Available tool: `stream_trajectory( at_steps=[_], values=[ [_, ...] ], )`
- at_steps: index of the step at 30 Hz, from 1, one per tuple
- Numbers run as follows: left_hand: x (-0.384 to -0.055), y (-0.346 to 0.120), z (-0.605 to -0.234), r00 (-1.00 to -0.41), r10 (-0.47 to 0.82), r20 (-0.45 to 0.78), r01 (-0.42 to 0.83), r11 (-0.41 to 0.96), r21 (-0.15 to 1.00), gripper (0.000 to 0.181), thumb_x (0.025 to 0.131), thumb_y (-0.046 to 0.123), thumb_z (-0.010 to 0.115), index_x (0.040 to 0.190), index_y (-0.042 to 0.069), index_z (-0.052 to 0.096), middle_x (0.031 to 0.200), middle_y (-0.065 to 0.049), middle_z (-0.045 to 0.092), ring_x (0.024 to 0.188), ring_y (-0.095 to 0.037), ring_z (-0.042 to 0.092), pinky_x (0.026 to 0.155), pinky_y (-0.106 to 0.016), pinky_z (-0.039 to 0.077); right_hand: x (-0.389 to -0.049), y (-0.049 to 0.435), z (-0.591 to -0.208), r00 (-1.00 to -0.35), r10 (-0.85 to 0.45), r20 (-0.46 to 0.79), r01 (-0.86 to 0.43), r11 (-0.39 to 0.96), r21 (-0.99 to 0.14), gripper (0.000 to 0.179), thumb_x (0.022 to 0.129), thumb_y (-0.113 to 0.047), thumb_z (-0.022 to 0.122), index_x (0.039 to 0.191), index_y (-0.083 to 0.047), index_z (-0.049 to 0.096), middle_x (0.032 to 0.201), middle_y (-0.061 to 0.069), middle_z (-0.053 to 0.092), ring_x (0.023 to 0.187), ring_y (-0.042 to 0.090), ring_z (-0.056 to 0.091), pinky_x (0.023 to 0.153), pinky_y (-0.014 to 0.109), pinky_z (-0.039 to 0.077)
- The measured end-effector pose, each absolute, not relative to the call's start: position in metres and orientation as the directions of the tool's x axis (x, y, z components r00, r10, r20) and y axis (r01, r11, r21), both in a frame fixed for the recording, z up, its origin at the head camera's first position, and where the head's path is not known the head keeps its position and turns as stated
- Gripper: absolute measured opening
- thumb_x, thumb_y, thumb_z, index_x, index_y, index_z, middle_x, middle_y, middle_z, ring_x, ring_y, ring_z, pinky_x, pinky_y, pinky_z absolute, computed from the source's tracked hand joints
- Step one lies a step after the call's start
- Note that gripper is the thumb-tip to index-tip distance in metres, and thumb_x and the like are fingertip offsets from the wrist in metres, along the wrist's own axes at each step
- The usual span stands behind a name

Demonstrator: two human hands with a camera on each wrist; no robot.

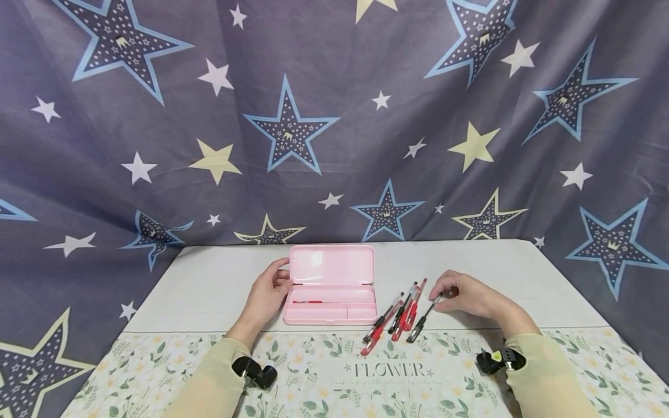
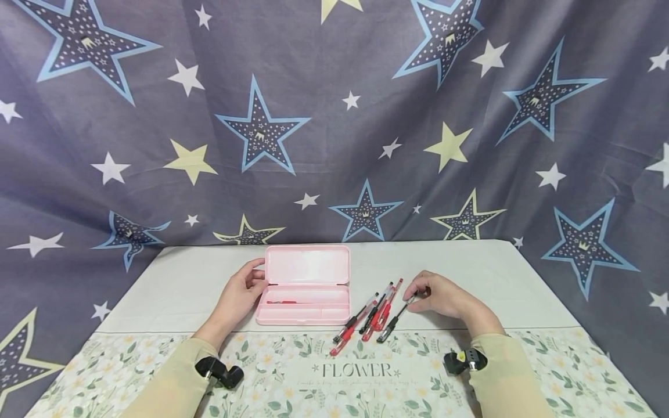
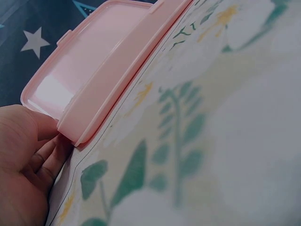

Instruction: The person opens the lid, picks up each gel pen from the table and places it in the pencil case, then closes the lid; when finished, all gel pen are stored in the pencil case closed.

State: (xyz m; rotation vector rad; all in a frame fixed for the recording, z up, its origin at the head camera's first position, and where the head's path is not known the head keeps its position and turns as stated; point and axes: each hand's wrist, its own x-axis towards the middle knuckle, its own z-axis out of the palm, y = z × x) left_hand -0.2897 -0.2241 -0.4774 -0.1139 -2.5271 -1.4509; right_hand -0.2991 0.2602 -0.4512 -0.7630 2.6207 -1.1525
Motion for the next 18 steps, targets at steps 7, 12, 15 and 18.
stream_trajectory(
  at_steps=[7,12,15,18],
  values=[
    [-0.2901,-0.2235,-0.4776,-0.971,-0.047,0.235,0.179,0.509,0.842,0.054,0.105,-0.001,0.068,0.157,0.007,0.057,0.117,-0.013,0.076,0.101,-0.022,0.072,0.095,-0.037,0.055,-0.2986,0.2621,-0.4527,-0.842,-0.539,0.026,-0.376,0.550,-0.745,0.011,0.094,-0.011,0.089,0.102,-0.013,0.082,0.113,0.007,0.065,0.098,0.023,0.056,0.083,0.030,0.050],
    [-0.2895,-0.2235,-0.4776,-0.971,-0.049,0.232,0.174,0.515,0.839,0.054,0.105,-0.001,0.068,0.158,0.008,0.057,0.118,-0.013,0.076,0.102,-0.022,0.072,0.095,-0.037,0.055,-0.2984,0.2625,-0.4517,-0.824,-0.566,0.007,-0.377,0.539,-0.753,0.010,0.093,-0.013,0.089,0.099,-0.014,0.081,0.114,0.006,0.063,0.099,0.025,0.054,0.085,0.033,0.048],
    [-0.2895,-0.2235,-0.4774,-0.972,-0.053,0.227,0.168,0.514,0.841,0.054,0.106,-0.001,0.068,0.158,0.009,0.057,0.118,-0.013,0.076,0.102,-0.023,0.072,0.096,-0.038,0.054,-0.2985,0.2644,-0.4500,-0.809,-0.588,0.008,-0.391,0.529,-0.753,0.010,0.094,-0.014,0.089,0.098,-0.014,0.080,0.114,0.007,0.063,0.101,0.026,0.055,0.087,0.033,0.048],
    [-0.2893,-0.2232,-0.4764,-0.973,-0.050,0.225,0.168,0.512,0.842,0.054,0.106,-0.001,0.068,0.158,0.009,0.056,0.119,-0.013,0.076,0.103,-0.023,0.072,0.097,-0.040,0.054,-0.2983,0.2683,-0.4482,-0.787,-0.617,0.015,-0.406,0.499,-0.765,0.009,0.095,-0.014,0.087,0.100,-0.013,0.080,0.113,0.008,0.067,0.102,0.026,0.059,0.090,0.032,0.049]
  ],
)
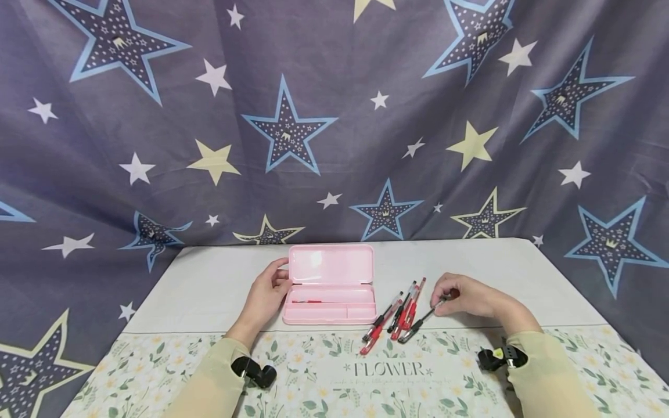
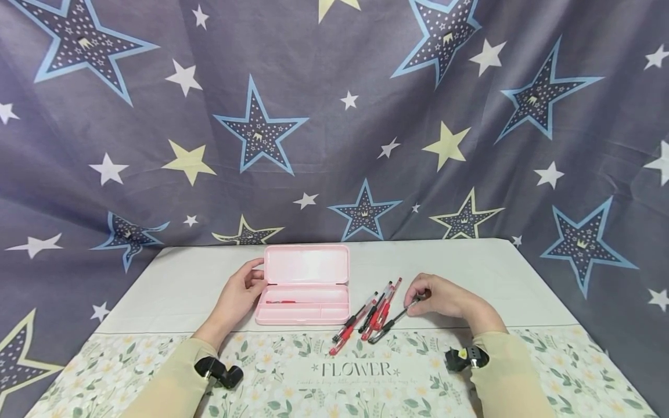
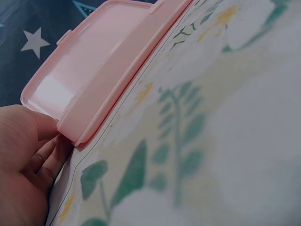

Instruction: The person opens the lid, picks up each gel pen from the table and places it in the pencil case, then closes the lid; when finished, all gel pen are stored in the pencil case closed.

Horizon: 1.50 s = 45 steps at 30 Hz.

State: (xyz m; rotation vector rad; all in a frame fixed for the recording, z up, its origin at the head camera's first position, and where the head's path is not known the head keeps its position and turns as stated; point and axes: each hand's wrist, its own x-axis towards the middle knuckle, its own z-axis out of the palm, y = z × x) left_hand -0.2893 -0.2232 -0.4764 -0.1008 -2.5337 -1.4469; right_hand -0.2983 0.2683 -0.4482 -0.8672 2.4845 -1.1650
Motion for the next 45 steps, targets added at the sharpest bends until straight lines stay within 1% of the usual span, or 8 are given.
stream_trajectory(
  at_steps=[5,10,15,22,28,33,40,45],
  values=[
    [-0.289,-0.223,-0.475,-0.973,-0.046,0.224,0.170,0.512,0.842,0.054,0.106,-0.001,0.067,0.158,0.008,0.056,0.120,-0.014,0.076,0.103,-0.024,0.072,0.096,-0.038,0.055,-0.299,0.274,-0.446,-0.771,-0.637,0.001,-0.384,0.464,-0.798,0.008,0.099,-0.014,0.084,0.105,-0.012,0.080,0.108,0.007,0.075,0.102,0.022,0.067,0.092,0.028,0.052],
    [-0.289,-0.224,-0.475,-0.974,-0.043,0.223,0.170,0.514,0.841,0.055,0.107,0.000,0.067,0.160,0.009,0.055,0.119,-0.013,0.076,0.104,-0.024,0.072,0.098,-0.040,0.055,-0.300,0.279,-0.447,-0.784,-0.621,-0.001,-0.355,0.449,-0.820,0.008,0.101,-0.015,0.082,0.107,-0.009,0.080,0.103,0.005,0.078,0.098,0.018,0.068,0.090,0.026,0.052],
    [-0.289,-0.223,-0.475,-0.973,-0.032,0.228,0.181,0.507,0.843,0.055,0.107,0.001,0.066,0.161,0.009,0.054,0.120,-0.013,0.076,0.105,-0.025,0.072,0.099,-0.045,0.055,-0.300,0.285,-0.449,-0.813,-0.582,0.019,-0.315,0.412,-0.855,0.011,0.101,-0.013,0.080,0.109,-0.004,0.080,0.103,0.005,0.079,0.101,0.015,0.069,0.093,0.023,0.050],
    [-0.290,-0.223,-0.474,-0.973,-0.035,0.229,0.179,0.510,0.841,0.055,0.107,0.000,0.066,0.160,0.008,0.054,0.120,-0.013,0.076,0.105,-0.025,0.072,0.098,-0.042,0.055,-0.301,0.291,-0.452,-0.845,-0.534,0.032,-0.262,0.361,-0.895,0.017,0.103,-0.009,0.078,0.113,0.004,0.079,0.105,0.002,0.079,0.101,0.015,0.070,0.095,0.024,0.051],
    [-0.289,-0.224,-0.474,-0.974,-0.032,0.226,0.178,0.514,0.839,0.055,0.107,0.001,0.066,0.161,0.009,0.053,0.121,-0.013,0.076,0.106,-0.025,0.072,0.099,-0.043,0.055,-0.300,0.290,-0.450,-0.884,-0.467,0.021,-0.216,0.369,-0.904,0.023,0.101,-0.012,0.080,0.116,0.006,0.078,0.107,0.000,0.079,0.103,0.015,0.068,0.096,0.025,0.047],
    [-0.289,-0.223,-0.475,-0.975,-0.035,0.220,0.171,0.515,0.840,0.055,0.108,0.001,0.066,0.161,0.009,0.053,0.121,-0.013,0.076,0.107,-0.026,0.072,0.100,-0.045,0.055,-0.299,0.286,-0.446,-0.901,-0.434,0.025,-0.210,0.385,-0.899,0.030,0.102,-0.015,0.079,0.121,0.008,0.078,0.117,0.005,0.080,0.112,0.013,0.068,0.100,0.025,0.047],
    [-0.288,-0.224,-0.474,-0.975,-0.038,0.218,0.168,0.514,0.841,0.055,0.107,0.001,0.066,0.160,0.010,0.054,0.121,-0.013,0.076,0.106,-0.025,0.072,0.099,-0.043,0.055,-0.296,0.273,-0.439,-0.893,-0.447,0.061,-0.234,0.345,-0.909,0.028,0.103,-0.015,0.079,0.123,0.004,0.080,0.124,0.017,0.079,0.116,0.015,0.071,0.103,0.024,0.048],
    [-0.287,-0.223,-0.474,-0.974,-0.041,0.221,0.169,0.516,0.840,0.055,0.107,0.002,0.067,0.160,0.010,0.054,0.122,-0.012,0.076,0.106,-0.024,0.072,0.099,-0.043,0.054,-0.295,0.260,-0.433,-0.886,-0.459,0.066,-0.239,0.331,-0.913,0.030,0.103,-0.017,0.079,0.125,0.004,0.080,0.125,0.017,0.079,0.116,0.017,0.073,0.103,0.025,0.051]
  ],
)
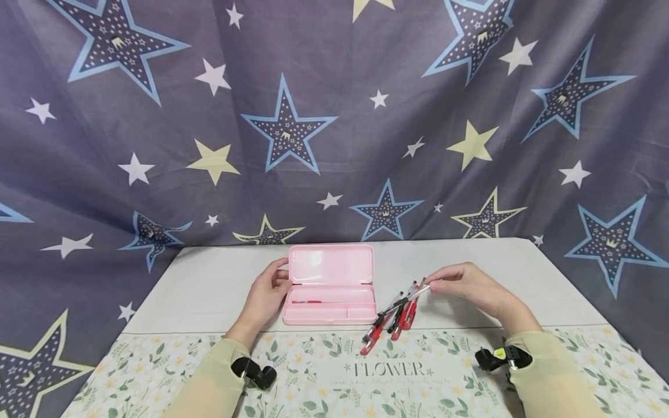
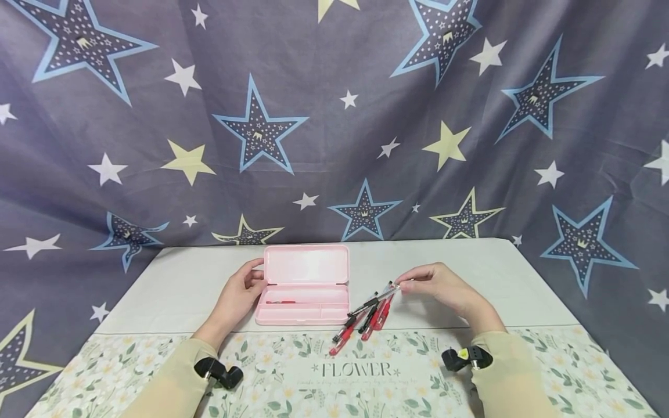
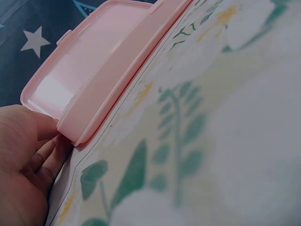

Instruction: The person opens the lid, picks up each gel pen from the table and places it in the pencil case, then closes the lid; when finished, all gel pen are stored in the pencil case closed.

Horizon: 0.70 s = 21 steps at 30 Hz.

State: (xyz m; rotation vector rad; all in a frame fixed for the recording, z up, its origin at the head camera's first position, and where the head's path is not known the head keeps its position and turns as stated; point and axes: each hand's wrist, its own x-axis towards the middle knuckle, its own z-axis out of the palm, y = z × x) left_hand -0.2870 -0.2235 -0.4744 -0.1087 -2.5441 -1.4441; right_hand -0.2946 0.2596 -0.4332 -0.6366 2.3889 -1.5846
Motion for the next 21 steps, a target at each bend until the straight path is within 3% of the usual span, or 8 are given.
stream_trajectory(
  at_steps=[4,8,11,15,21],
  values=[
    [-0.288,-0.223,-0.474,-0.972,-0.037,0.233,0.182,0.510,0.841,0.055,0.107,0.001,0.067,0.159,0.008,0.055,0.121,-0.013,0.077,0.106,-0.025,0.072,0.100,-0.044,0.054,-0.292,0.249,-0.427,-0.882,-0.467,0.062,-0.240,0.333,-0.912,0.028,0.106,-0.020,0.077,0.126,-0.002,0.081,0.121,0.016,0.080,0.116,0.022,0.074,0.105,0.026,0.050],
    [-0.289,-0.224,-0.475,-0.971,-0.037,0.236,0.184,0.513,0.838,0.054,0.107,0.000,0.067,0.159,0.008,0.055,0.120,-0.013,0.077,0.105,-0.024,0.072,0.099,-0.043,0.055,-0.290,0.238,-0.422,-0.876,-0.479,0.054,-0.232,0.321,-0.918,0.030,0.108,-0.023,0.073,0.130,-0.004,0.080,0.119,0.024,0.079,0.119,0.029,0.074,0.108,0.026,0.048],
    [-0.289,-0.224,-0.475,-0.972,-0.041,0.232,0.178,0.515,0.838,0.054,0.107,0.000,0.067,0.159,0.008,0.056,0.120,-0.013,0.076,0.105,-0.023,0.071,0.098,-0.041,0.055,-0.289,0.228,-0.420,-0.874,-0.483,0.047,-0.221,0.311,-0.924,0.032,0.109,-0.025,0.073,0.132,-0.005,0.080,0.121,0.026,0.078,0.122,0.028,0.073,0.110,0.026,0.046],
    [-0.288,-0.224,-0.476,-0.972,-0.042,0.230,0.176,0.515,0.839,0.055,0.107,0.000,0.067,0.159,0.008,0.055,0.120,-0.013,0.076,0.104,-0.023,0.071,0.097,-0.040,0.055,-0.286,0.214,-0.419,-0.867,-0.496,0.053,-0.230,0.303,-0.925,0.032,0.110,-0.026,0.071,0.133,-0.005,0.079,0.120,0.020,0.080,0.122,0.022,0.073,0.108,0.026,0.049],
    [-0.288,-0.224,-0.476,-0.970,-0.044,0.238,0.182,0.512,0.839,0.054,0.106,0.000,0.067,0.159,0.008,0.056,0.119,-0.012,0.076,0.104,-0.023,0.071,0.097,-0.041,0.055,-0.285,0.196,-0.417,-0.861,-0.501,0.088,-0.270,0.305,-0.913,0.033,0.112,-0.026,0.068,0.136,-0.006,0.078,0.113,0.008,0.083,0.132,0.024,0.068,0.113,0.031,0.046]
  ],
)
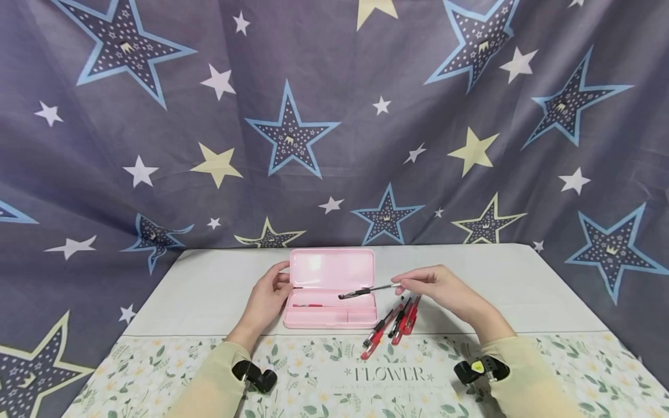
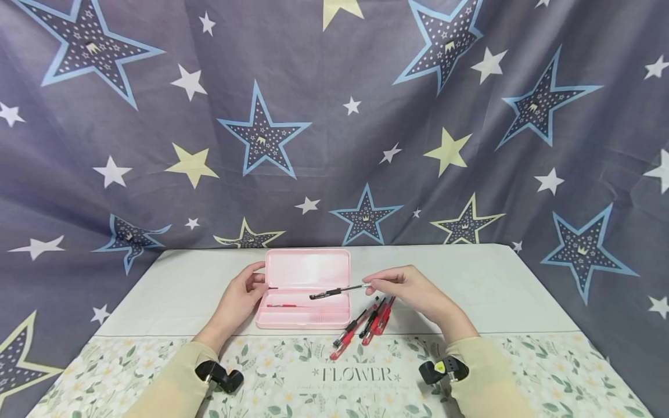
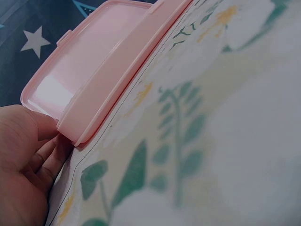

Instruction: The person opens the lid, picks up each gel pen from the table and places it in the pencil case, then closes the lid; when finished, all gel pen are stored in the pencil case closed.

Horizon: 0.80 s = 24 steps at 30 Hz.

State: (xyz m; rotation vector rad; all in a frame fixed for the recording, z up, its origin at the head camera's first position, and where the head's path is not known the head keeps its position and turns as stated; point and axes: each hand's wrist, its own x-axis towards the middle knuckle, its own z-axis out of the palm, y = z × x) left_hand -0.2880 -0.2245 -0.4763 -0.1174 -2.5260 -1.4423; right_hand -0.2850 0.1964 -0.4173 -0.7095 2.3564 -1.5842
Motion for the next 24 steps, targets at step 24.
stream_trajectory(
  at_steps=[24],
  values=[
    [-0.289,-0.225,-0.479,-0.971,-0.042,0.237,0.183,0.513,0.838,0.054,0.106,0.001,0.068,0.158,0.008,0.056,0.117,-0.011,0.076,0.102,-0.021,0.071,0.096,-0.040,0.055,-0.289,0.111,-0.423,-0.887,-0.445,0.122,-0.294,0.341,-0.893,0.024,0.107,-0.018,0.075,0.125,-0.004,0.083,0.115,0.008,0.083,0.118,0.025,0.075,0.108,0.048,0.055]
  ],
)
